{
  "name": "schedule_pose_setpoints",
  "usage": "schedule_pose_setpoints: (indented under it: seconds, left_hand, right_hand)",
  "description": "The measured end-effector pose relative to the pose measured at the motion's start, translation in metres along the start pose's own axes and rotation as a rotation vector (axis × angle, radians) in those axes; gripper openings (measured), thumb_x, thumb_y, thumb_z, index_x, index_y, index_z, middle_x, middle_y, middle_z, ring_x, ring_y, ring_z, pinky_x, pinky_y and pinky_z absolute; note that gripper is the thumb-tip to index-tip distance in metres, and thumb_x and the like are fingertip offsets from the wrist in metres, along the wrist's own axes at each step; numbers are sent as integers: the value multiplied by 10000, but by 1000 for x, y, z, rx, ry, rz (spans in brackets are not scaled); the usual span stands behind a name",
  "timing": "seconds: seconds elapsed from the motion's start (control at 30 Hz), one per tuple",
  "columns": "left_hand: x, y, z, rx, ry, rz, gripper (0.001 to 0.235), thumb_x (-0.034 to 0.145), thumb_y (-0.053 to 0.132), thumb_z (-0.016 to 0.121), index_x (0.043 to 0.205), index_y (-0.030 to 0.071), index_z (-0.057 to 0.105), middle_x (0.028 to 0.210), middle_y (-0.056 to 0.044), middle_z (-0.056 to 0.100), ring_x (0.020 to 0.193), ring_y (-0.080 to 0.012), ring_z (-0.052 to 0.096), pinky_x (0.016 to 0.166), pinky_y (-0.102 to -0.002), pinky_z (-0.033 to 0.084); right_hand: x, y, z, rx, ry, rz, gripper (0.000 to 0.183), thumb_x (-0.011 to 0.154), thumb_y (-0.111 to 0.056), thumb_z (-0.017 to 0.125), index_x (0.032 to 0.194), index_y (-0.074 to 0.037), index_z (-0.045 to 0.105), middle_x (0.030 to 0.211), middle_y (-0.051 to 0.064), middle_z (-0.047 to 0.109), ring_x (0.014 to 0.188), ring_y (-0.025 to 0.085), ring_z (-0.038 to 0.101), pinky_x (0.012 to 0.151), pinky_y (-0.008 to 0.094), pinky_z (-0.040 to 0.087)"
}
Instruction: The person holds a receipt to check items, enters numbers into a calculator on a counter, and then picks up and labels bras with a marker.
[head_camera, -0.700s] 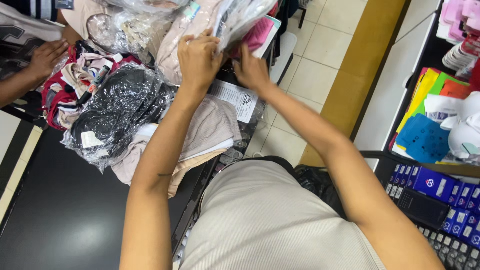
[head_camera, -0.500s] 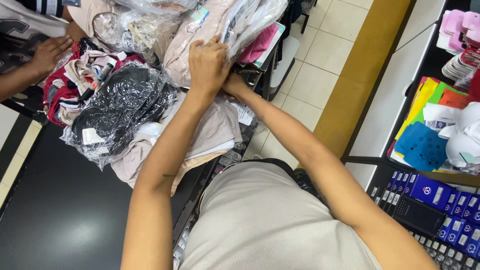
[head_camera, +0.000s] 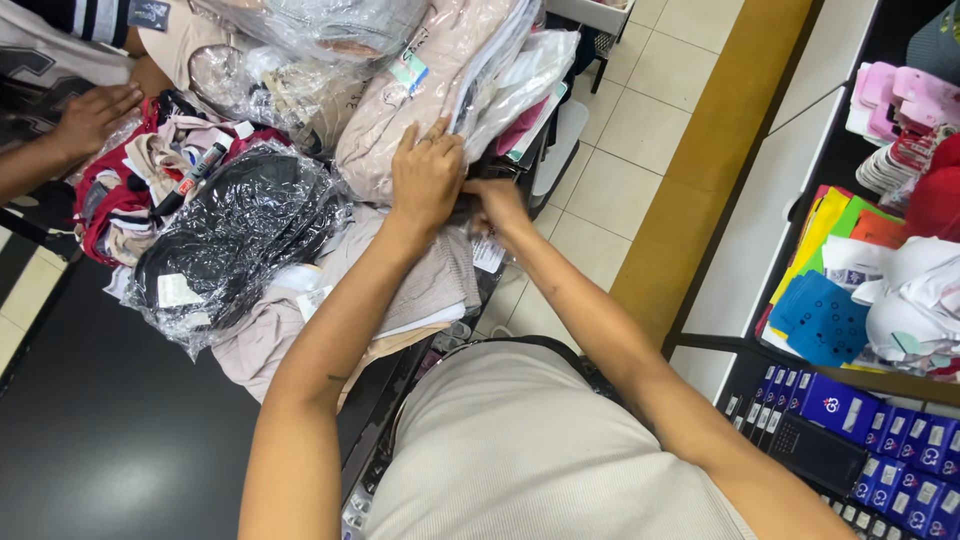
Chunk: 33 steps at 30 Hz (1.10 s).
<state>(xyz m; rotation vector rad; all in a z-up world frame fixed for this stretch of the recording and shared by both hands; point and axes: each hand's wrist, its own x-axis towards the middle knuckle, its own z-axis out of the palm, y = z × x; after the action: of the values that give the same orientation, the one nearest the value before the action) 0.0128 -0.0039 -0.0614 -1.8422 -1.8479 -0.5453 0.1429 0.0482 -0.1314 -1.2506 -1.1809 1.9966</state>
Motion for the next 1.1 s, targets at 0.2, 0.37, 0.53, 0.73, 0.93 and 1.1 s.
schedule_pose_setpoints:
  seconds: [0.2, 0.37, 0.53, 0.73, 0.93, 1.1]
  left_hand:
    - [-21, 20, 19, 10, -29, 30, 149, 927, 191, 821, 1057, 123, 852, 1143, -78, 838, 1405, -323, 685, 1143, -626, 482]
    - [-31, 58, 28, 61, -6, -26, 177, 927, 141, 827, 1093, 99, 872, 1240, -99, 848, 1423, -329, 673, 1194, -649, 442]
    - [-28, 71, -12, 36, -109, -83, 272, 872, 181, 881, 1129, 94, 879, 1341, -134, 813, 1403, -385, 666, 1178, -681, 449]
    - [-54, 98, -67, -773, -188, -260, 844, 1092, 683, 621, 1680, 87, 519, 1646, -249, 611, 1497, -491, 625, 1176, -642, 473]
    - [-143, 118, -146, -1394, -171, -434, 522, 1240, 472, 345, 1286, 56, 656, 1004, -9, 625, 902, -151, 596, 800, -344, 473]
    - [-292, 152, -129, -1477, 465, -1335, 454, 1116, 285, 642, 1502, 52, 692, 1438, -90, 760, 1317, -222, 712, 1178, -360, 519]
  right_hand:
    - [0, -7, -141, -42, 16, -151, 284, 885, -209, 842, 894, 31, 691, 672, 94, 560, 430, 229, 637, 303, 392, 503]
    - [-50, -45, -224, -340, 222, -400, 217, 854, -276, 871, 876, -135, 707, 867, 40, 553, 866, 146, 512, 755, 335, 400]
    - [-50, -101, -312, -819, -39, -591, 419, 842, -416, 743, 624, -155, 498, 590, 12, 451, 642, 115, 384, 585, 360, 278]
    - [-45, -167, -296, -870, -712, -664, 372, 646, -379, 819, 420, -157, 624, 384, 9, 498, 343, 163, 420, 362, 353, 333]
    - [-76, -189, -96, -857, -1362, -828, 480, 894, -431, 725, 608, -129, 484, 553, 0, 341, 430, 206, 346, 482, 379, 262]
    - [-94, -124, 53, -979, -1399, -877, 545, 1162, -358, 571, 706, -170, 341, 661, -50, 288, 663, 77, 274, 607, 324, 258]
